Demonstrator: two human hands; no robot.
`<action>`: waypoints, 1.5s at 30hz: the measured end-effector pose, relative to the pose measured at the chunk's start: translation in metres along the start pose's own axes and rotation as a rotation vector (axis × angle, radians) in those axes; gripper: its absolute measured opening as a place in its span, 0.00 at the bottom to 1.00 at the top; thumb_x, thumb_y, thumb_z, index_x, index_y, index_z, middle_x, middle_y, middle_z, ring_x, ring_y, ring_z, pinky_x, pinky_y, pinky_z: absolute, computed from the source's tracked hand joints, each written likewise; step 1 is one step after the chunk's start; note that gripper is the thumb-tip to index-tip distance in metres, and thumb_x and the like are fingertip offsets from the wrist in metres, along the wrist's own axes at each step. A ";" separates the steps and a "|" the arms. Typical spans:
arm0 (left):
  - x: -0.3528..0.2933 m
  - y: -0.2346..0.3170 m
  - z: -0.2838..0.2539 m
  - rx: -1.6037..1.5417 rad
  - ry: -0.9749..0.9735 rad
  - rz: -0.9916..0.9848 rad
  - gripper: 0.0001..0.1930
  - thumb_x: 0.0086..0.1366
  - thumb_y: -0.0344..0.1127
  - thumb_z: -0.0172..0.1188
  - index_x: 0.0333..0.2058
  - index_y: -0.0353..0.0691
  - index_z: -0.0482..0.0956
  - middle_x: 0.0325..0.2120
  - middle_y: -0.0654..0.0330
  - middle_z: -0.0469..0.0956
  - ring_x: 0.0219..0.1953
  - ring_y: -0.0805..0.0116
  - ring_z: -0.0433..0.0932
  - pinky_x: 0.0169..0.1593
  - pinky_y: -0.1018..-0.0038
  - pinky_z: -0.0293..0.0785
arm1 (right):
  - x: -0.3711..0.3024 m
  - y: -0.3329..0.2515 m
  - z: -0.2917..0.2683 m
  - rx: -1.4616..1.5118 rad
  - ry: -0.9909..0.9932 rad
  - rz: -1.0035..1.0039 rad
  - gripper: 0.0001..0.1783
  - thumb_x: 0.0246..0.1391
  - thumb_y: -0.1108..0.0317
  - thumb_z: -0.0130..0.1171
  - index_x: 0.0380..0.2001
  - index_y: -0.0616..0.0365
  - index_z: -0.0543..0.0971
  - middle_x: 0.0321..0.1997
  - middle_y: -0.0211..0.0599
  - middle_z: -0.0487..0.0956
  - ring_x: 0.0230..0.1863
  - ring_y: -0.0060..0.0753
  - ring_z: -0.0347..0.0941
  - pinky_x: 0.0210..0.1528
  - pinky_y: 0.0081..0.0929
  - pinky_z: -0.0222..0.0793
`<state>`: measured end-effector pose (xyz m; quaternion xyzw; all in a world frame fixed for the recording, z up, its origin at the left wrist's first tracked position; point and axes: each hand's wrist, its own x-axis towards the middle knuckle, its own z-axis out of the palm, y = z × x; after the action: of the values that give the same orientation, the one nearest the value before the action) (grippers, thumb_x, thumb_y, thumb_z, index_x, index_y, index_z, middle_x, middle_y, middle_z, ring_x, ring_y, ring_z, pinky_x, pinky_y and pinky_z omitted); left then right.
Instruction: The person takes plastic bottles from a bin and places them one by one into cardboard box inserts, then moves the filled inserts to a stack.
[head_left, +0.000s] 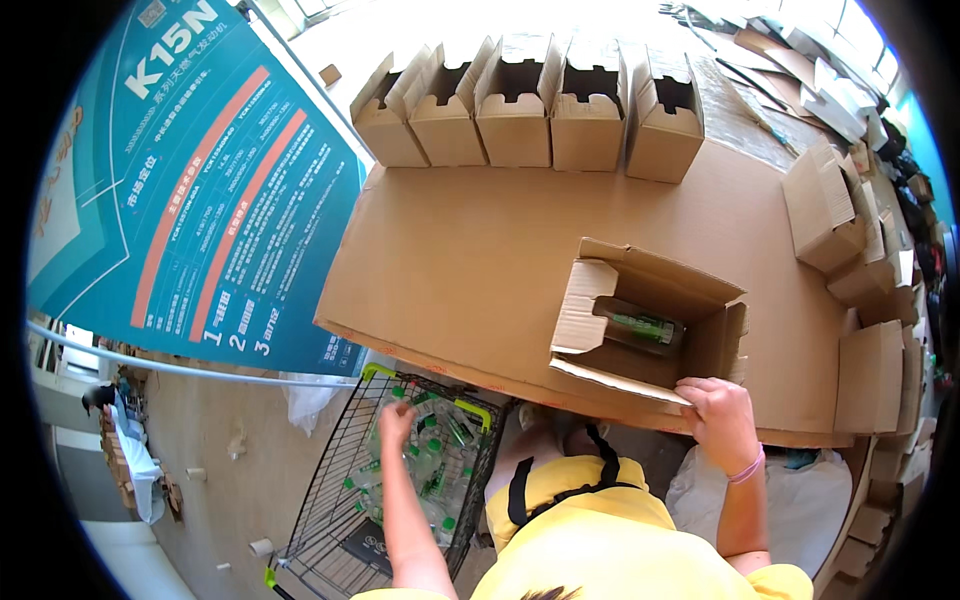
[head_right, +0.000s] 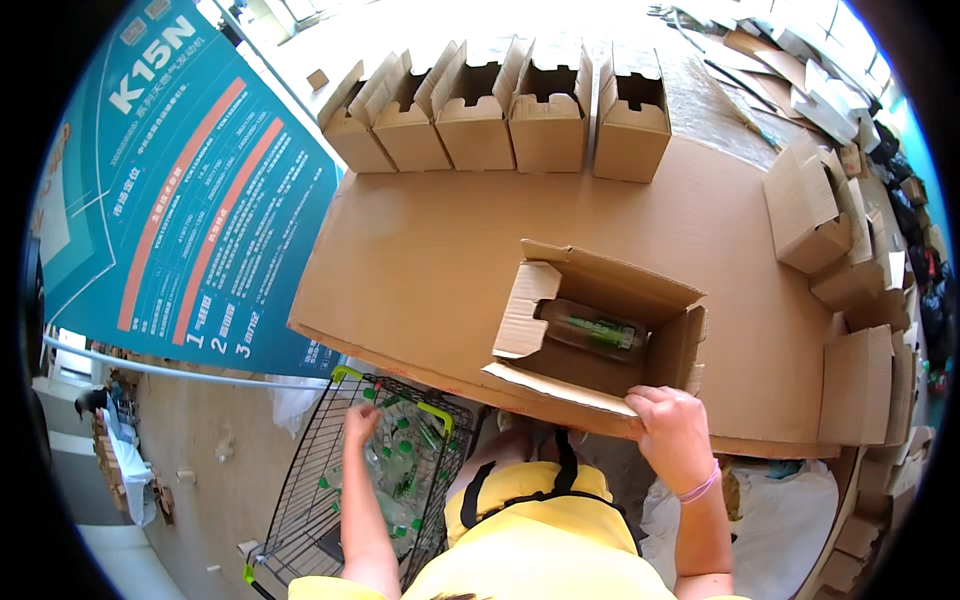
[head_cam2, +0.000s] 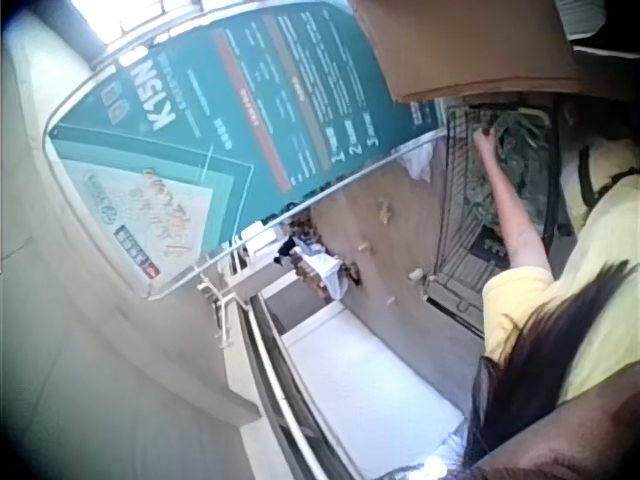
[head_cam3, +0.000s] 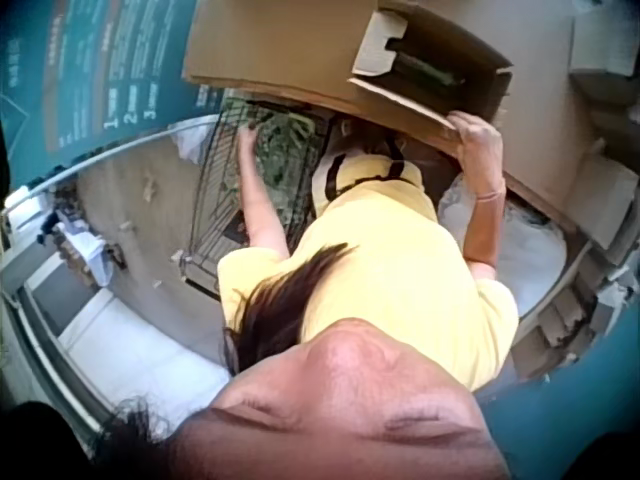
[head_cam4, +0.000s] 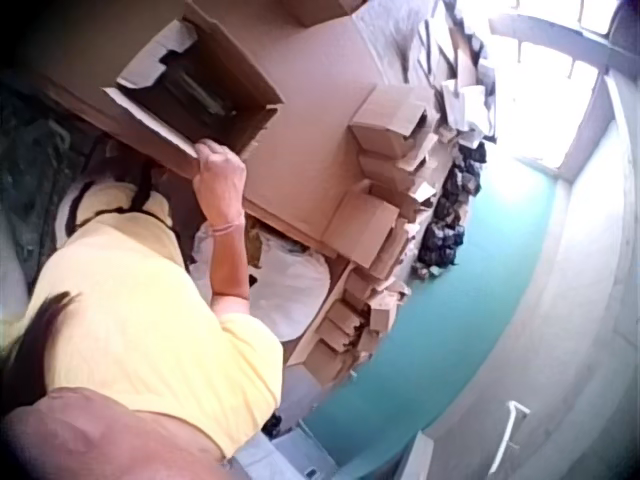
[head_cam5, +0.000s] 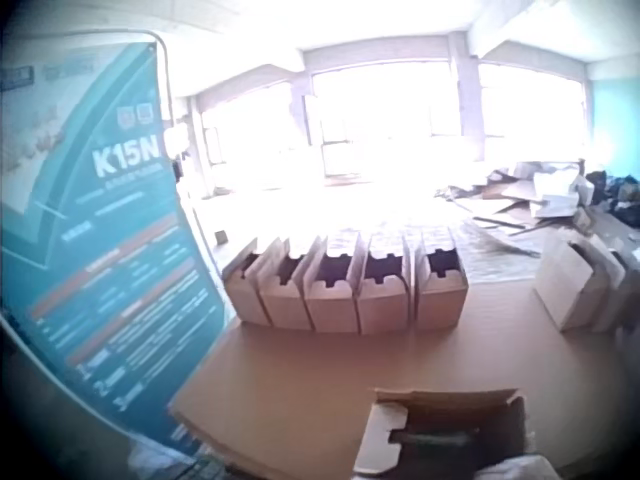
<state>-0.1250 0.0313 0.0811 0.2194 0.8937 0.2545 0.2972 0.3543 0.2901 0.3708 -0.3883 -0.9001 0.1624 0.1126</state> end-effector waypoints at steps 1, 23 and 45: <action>0.011 -0.016 0.014 -0.159 -0.135 -0.236 0.12 0.58 0.35 0.64 0.36 0.31 0.83 0.28 0.54 0.84 0.31 0.58 0.83 0.33 0.69 0.78 | 0.001 -0.001 0.001 -0.011 0.000 0.023 0.11 0.38 0.76 0.64 0.31 0.60 0.83 0.39 0.37 0.83 0.39 0.42 0.79 0.43 0.35 0.76; 0.079 -0.127 0.185 0.050 0.059 -0.284 0.55 0.33 0.45 0.83 0.55 0.15 0.66 0.48 0.36 0.77 0.52 0.45 0.77 0.55 0.60 0.73 | 0.001 -0.047 0.006 -0.386 -0.005 0.078 0.12 0.45 0.73 0.60 0.36 0.61 0.80 0.50 0.43 0.79 0.58 0.44 0.71 0.64 0.37 0.65; -0.093 0.216 -0.085 -1.968 0.096 0.653 0.42 0.58 0.52 0.66 0.64 0.37 0.59 0.63 0.51 0.62 0.67 0.49 0.58 0.71 0.50 0.53 | 0.007 0.002 0.001 -0.194 0.039 -0.167 0.10 0.45 0.71 0.63 0.34 0.58 0.81 0.42 0.37 0.81 0.53 0.37 0.74 0.66 0.43 0.62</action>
<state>-0.0599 0.1204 0.3055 0.1010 0.1985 0.9484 0.2256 0.3505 0.2965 0.3693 -0.3240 -0.9384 0.0571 0.1054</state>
